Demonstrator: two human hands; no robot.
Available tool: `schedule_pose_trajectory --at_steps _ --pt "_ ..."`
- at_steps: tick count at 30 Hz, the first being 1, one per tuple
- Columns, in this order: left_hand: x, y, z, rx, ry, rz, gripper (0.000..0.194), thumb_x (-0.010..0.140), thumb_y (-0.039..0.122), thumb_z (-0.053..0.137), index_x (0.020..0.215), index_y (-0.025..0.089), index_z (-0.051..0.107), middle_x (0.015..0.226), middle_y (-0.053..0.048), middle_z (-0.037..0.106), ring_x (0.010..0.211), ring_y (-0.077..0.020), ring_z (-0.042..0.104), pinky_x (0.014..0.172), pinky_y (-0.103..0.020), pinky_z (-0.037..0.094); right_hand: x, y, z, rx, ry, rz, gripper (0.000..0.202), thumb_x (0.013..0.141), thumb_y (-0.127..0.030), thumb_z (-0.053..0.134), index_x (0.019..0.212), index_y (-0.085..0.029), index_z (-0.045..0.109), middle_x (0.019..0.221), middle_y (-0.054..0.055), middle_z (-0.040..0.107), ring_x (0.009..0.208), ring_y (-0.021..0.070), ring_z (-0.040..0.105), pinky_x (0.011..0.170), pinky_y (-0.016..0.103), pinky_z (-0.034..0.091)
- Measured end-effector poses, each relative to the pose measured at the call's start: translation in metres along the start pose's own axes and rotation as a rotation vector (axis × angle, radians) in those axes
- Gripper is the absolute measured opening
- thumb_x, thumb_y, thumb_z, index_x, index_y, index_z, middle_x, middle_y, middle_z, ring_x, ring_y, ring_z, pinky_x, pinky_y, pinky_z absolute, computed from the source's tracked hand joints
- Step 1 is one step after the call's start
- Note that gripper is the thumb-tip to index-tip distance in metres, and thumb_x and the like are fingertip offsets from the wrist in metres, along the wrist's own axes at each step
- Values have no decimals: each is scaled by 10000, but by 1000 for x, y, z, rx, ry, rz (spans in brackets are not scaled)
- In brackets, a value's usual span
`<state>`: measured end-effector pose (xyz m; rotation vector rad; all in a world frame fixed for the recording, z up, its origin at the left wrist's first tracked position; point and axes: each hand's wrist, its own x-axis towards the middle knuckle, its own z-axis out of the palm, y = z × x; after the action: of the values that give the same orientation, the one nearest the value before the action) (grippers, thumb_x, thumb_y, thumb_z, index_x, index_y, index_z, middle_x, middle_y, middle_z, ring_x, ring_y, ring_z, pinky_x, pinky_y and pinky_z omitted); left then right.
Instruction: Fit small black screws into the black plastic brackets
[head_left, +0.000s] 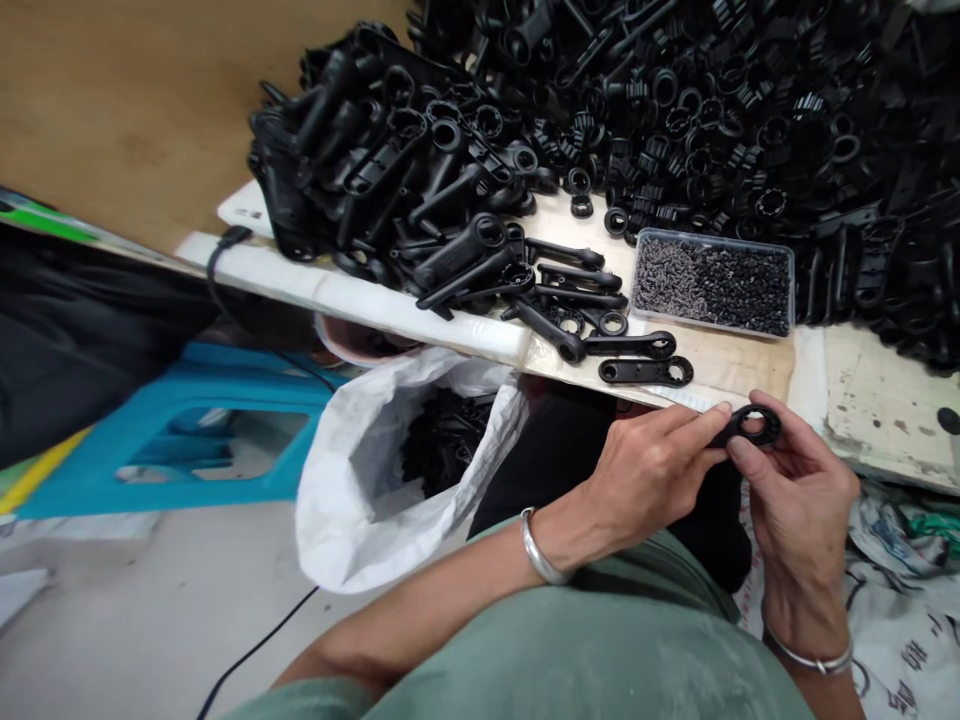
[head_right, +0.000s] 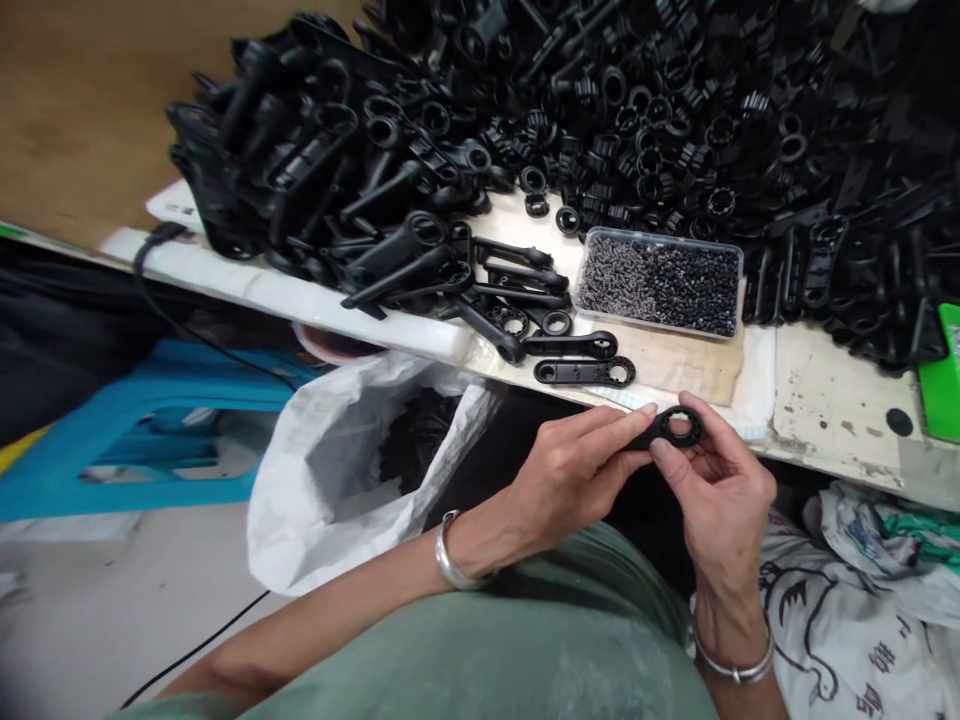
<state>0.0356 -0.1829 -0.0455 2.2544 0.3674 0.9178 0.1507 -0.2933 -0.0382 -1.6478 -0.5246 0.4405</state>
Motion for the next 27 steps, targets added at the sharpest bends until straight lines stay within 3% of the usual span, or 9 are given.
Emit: schedule_pose_trajectory --at_steps 4,9,14,16,19,21,23,27 --pt "3 -6 2 -168 34 -90 316 944 315 618 1181 110 653 882 -79 749 745 -152 711 700 -256 598 2 -3 -6 11 -82 -21 504 735 -259 824 1223 -241 700 998 40 758 861 177 714 844 341 598" --pt "10 -2 -2 -334 -1 -193 251 889 279 694 1115 172 713 999 -72 772 877 -182 733 822 -293 586 3 -1 -8 126 -136 -20 432 801 -233 762 1227 -251 697 952 44 764 783 163 711 783 335 604" --pt "16 8 -16 -686 -175 -435 259 899 247 657 1137 179 733 1082 -56 759 1016 -195 701 922 -296 545 3 4 -12 48 -115 -38 420 827 -261 744 1243 -257 689 1057 59 754 879 187 718 856 373 599" --pt "17 9 -20 -821 -235 -570 279 901 286 648 1141 174 735 954 -49 761 844 -154 696 746 -241 553 3 6 -15 -28 -80 -85 416 822 -263 750 1235 -260 694 1105 60 742 898 188 717 881 375 594" --pt "15 8 -19 -1002 -289 -728 357 893 392 640 1148 160 730 671 4 639 471 -51 497 432 -168 351 3 7 -16 -27 -67 -141 387 827 -251 743 1212 -263 705 1126 58 733 888 180 715 874 365 597" --pt "15 7 -17 -1117 -310 -781 406 889 432 630 1167 148 716 630 23 577 405 -27 417 391 -167 262 3 7 -16 23 -99 -133 381 839 -248 732 1218 -265 700 1110 59 736 874 174 712 850 357 601" --pt "14 6 -16 -1163 -328 -810 458 880 457 635 1201 136 690 643 16 580 410 -31 432 392 -170 246 3 6 -15 57 -111 -104 369 841 -242 733 1208 -271 705 1069 49 746 840 158 707 817 324 599" --pt "14 7 -14 -1133 -294 -814 601 827 495 698 1296 129 615 733 -16 631 529 -64 511 449 -173 318 3 4 -13 99 -51 -55 281 825 -245 754 1104 -272 750 1006 28 752 772 126 694 746 262 588"
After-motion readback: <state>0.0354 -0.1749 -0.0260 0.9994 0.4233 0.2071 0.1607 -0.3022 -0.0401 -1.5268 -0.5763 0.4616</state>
